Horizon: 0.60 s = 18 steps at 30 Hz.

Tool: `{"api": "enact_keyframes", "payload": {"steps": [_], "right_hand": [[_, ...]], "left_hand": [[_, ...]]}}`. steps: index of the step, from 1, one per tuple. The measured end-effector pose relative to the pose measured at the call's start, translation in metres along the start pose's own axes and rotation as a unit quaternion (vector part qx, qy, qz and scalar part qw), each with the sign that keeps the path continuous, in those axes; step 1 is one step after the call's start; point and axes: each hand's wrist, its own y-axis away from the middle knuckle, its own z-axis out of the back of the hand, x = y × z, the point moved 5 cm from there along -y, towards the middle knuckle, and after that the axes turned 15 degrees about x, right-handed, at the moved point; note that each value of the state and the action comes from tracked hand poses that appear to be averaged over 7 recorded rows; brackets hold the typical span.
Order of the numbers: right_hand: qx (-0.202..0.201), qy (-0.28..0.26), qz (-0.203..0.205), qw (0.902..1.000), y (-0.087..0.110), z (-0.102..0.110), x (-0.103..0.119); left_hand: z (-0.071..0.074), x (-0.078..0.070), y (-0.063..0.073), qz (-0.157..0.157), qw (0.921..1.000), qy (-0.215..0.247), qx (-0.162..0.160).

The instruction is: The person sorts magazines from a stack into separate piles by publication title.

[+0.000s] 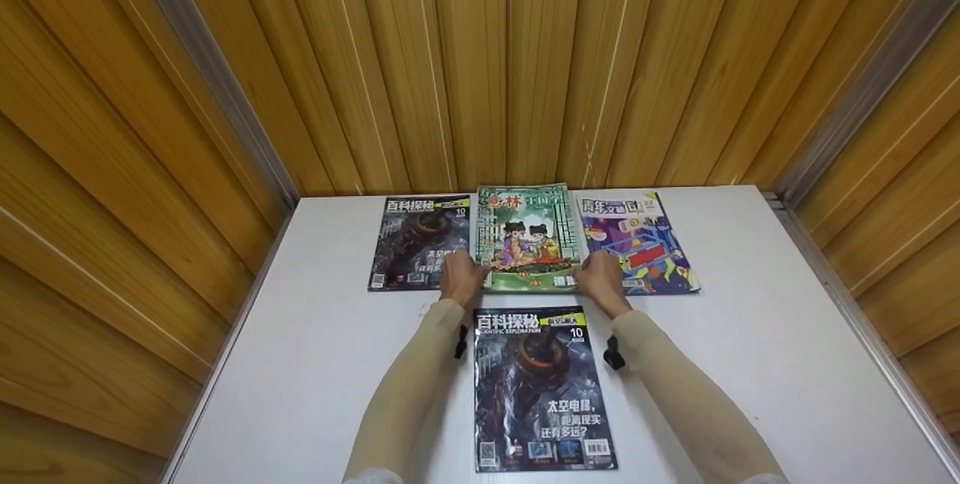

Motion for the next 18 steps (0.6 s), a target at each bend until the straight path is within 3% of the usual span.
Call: {"api": "enact_keyframes", "payload": {"steps": [5,8,11,15,18], "right_hand": [[-0.004,-0.019,0.021,0.9996,0.015,0.008,0.008],[-0.005,-0.026,0.038,0.9989,0.027,0.016,0.018],[-0.008,-0.012,0.057,0.9983,0.028,0.014,0.009],[-0.003,-0.015,0.042,0.9990,0.047,0.014,0.015],[0.004,-0.024,0.009,0.9997,0.078,0.020,0.039]], "left_hand": [[0.004,0.007,0.003,-0.016,0.9997,-0.001,0.018],[0.013,-0.001,0.012,-0.036,0.9991,0.003,0.024],[0.020,-0.009,0.025,-0.041,0.9989,0.009,0.021],[0.019,-0.011,0.036,-0.032,0.9993,0.018,0.013],[0.011,-0.005,0.039,-0.056,0.9982,0.021,-0.004]]}}
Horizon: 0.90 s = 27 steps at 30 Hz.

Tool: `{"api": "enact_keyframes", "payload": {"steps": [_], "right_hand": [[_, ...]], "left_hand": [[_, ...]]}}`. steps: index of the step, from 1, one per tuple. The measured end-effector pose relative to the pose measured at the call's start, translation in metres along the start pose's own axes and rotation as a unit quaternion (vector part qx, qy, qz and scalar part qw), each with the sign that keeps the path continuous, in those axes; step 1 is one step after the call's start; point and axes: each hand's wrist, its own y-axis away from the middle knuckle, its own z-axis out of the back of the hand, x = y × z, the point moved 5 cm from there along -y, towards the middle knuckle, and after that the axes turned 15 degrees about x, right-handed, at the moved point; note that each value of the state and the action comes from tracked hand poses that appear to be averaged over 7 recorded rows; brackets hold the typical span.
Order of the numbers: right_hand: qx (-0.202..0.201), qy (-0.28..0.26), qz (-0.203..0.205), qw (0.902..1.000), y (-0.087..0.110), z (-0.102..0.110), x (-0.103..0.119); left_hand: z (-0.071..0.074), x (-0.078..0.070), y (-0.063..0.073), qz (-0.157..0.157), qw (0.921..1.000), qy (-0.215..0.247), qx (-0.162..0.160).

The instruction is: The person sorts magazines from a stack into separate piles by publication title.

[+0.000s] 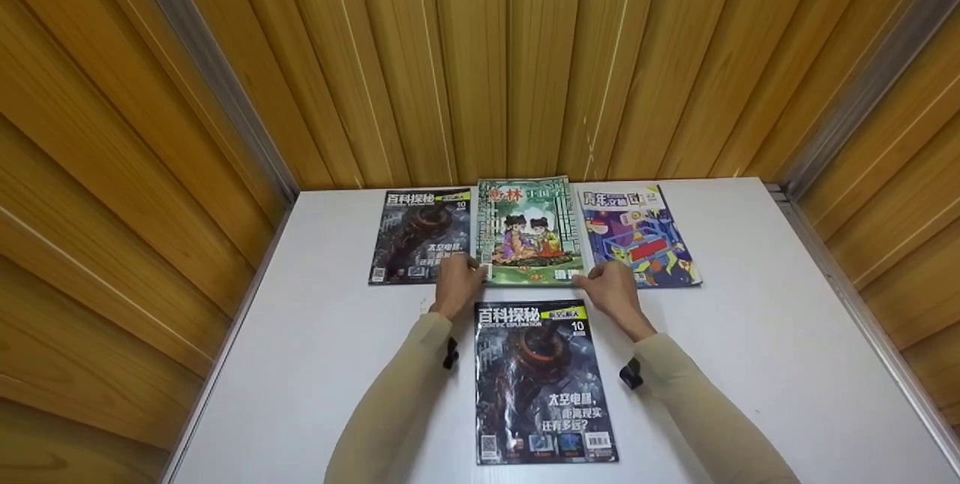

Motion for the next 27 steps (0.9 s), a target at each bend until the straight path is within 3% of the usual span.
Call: {"api": "enact_keyframes", "payload": {"steps": [2,6,9,10,11,12,13,14,17,18,20,21,27], "right_hand": [[0.002,0.003,-0.015,0.9999,0.015,0.000,0.010],[0.003,0.000,-0.024,0.9997,0.038,-0.003,0.019],[0.006,-0.006,-0.018,0.9998,0.055,-0.006,0.021],[0.004,-0.006,-0.017,0.9998,0.060,-0.007,0.022],[0.001,-0.005,-0.016,0.9999,0.065,-0.008,0.022],[-0.001,-0.005,-0.014,0.9999,0.071,-0.009,0.023],[-0.003,-0.006,-0.013,0.9999,0.076,-0.010,0.023],[-0.005,-0.007,-0.012,0.9999,0.081,-0.011,0.023],[-0.008,-0.007,-0.014,0.9998,0.096,-0.015,0.022],[-0.006,-0.007,-0.016,0.9998,0.101,-0.016,0.021],[-0.003,-0.005,-0.022,0.9997,0.110,-0.018,0.020],[-0.002,-0.004,-0.024,0.9997,0.114,-0.019,0.019],[0.013,-0.002,-0.047,0.9988,0.135,-0.030,0.017]], "left_hand": [[0.000,-0.007,0.009,-0.020,0.9998,0.002,-0.003],[0.015,-0.043,0.046,-0.025,0.9994,0.009,0.022],[0.016,-0.049,0.064,-0.026,0.9990,0.009,0.035],[0.016,-0.050,0.070,-0.031,0.9988,0.008,0.037],[0.010,-0.038,0.070,-0.047,0.9983,0.005,0.034],[0.010,-0.037,0.076,-0.048,0.9981,0.007,0.036],[0.009,-0.037,0.081,-0.048,0.9981,0.009,0.038],[0.013,-0.046,0.092,-0.048,0.9980,0.006,0.041],[0.012,-0.045,0.108,-0.037,0.9985,0.003,0.041],[0.017,-0.057,0.119,-0.025,0.9987,0.003,0.044],[0.017,-0.058,0.129,-0.020,0.9990,-0.005,0.040],[0.012,-0.048,0.131,-0.032,0.9989,-0.008,0.033],[0.011,-0.047,0.156,-0.014,0.9992,-0.028,0.025]]}}
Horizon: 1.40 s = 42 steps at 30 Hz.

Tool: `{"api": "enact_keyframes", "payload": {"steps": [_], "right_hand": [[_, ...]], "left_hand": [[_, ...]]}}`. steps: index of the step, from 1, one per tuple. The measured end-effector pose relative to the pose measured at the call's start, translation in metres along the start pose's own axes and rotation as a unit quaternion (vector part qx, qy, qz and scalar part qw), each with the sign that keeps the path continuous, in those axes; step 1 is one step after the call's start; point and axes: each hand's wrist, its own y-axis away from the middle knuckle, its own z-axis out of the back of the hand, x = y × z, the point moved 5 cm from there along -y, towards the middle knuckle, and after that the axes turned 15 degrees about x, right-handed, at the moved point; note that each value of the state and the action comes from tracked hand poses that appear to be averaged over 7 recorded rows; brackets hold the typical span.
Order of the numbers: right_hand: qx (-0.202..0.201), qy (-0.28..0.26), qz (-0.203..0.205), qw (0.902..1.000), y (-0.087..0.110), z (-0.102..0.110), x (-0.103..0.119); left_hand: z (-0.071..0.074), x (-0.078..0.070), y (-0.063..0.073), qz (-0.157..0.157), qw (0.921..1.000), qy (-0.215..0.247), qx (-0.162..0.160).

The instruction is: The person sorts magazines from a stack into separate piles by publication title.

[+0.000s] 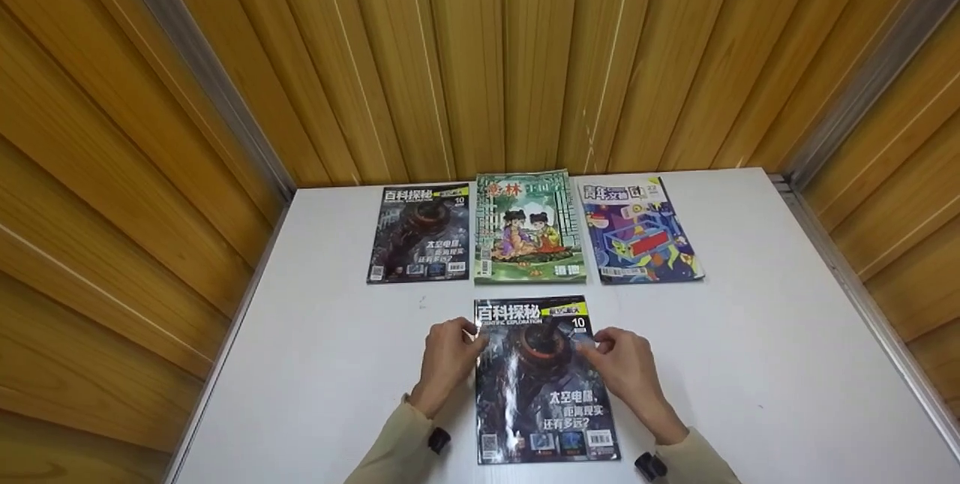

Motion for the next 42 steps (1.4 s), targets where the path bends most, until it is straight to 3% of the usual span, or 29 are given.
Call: {"api": "enact_keyframes", "payload": {"steps": [1,9,15,22,34,42], "right_hand": [[0.002,0.002,-0.003,1.0000,0.003,-0.002,-0.001],[0.010,0.023,-0.017,0.9995,0.024,-0.007,-0.003],[0.020,0.040,-0.032,0.9985,0.036,-0.007,-0.007],[0.017,0.061,-0.031,0.9975,0.047,-0.010,-0.010],[0.067,0.034,-0.084,0.9936,0.058,-0.021,-0.023],[0.078,0.013,-0.106,0.9912,0.065,-0.027,-0.027]], "left_hand": [[0.004,-0.010,0.007,0.019,0.9998,-0.005,0.005],[-0.011,-0.007,0.040,0.051,0.9982,-0.030,0.002],[-0.018,-0.005,0.056,0.091,0.9953,-0.020,0.027],[-0.021,0.000,0.068,0.132,0.9902,-0.009,0.044],[-0.033,0.002,0.081,0.154,0.9855,0.036,0.061],[-0.035,-0.002,0.086,0.167,0.9828,0.046,0.066]]}}
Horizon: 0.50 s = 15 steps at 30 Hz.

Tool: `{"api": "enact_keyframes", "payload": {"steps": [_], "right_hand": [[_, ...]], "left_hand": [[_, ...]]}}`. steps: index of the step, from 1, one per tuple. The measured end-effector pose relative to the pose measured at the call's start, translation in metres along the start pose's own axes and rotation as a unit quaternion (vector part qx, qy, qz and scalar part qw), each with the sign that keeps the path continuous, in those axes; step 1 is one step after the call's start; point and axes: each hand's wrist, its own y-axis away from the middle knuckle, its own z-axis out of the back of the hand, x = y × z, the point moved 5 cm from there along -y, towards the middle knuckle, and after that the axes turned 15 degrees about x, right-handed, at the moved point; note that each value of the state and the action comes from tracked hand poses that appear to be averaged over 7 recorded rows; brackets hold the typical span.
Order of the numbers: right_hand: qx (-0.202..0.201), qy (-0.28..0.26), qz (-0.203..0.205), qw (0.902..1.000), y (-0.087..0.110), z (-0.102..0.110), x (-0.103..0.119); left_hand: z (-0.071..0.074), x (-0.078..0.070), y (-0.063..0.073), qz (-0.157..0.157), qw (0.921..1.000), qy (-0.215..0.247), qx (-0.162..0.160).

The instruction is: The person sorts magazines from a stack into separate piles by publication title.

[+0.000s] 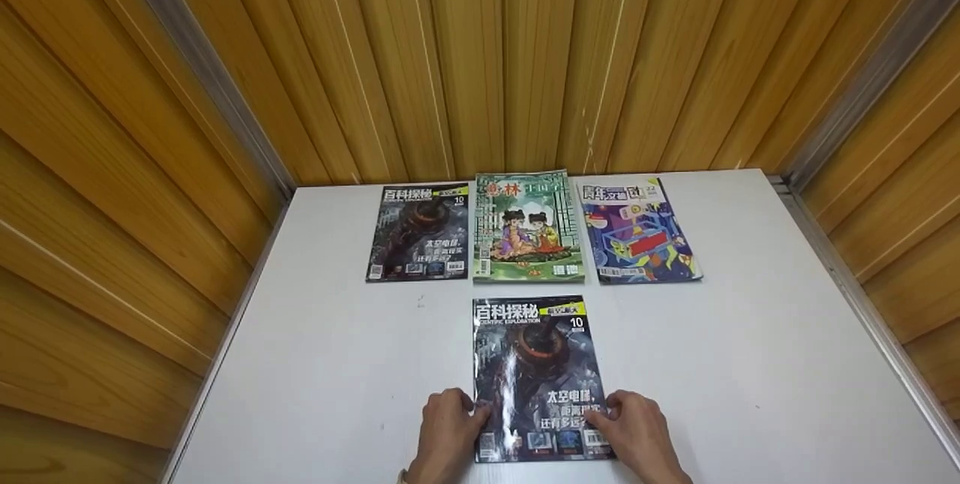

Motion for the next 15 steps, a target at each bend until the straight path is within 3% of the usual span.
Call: {"api": "enact_keyframes", "payload": {"steps": [15], "right_hand": [[0.000,-0.018,0.004,0.9998,0.0028,-0.0035,-0.0015]], "left_hand": [[-0.0049,0.0042,0.0037,0.009,0.9992,0.038,0.005]]}}
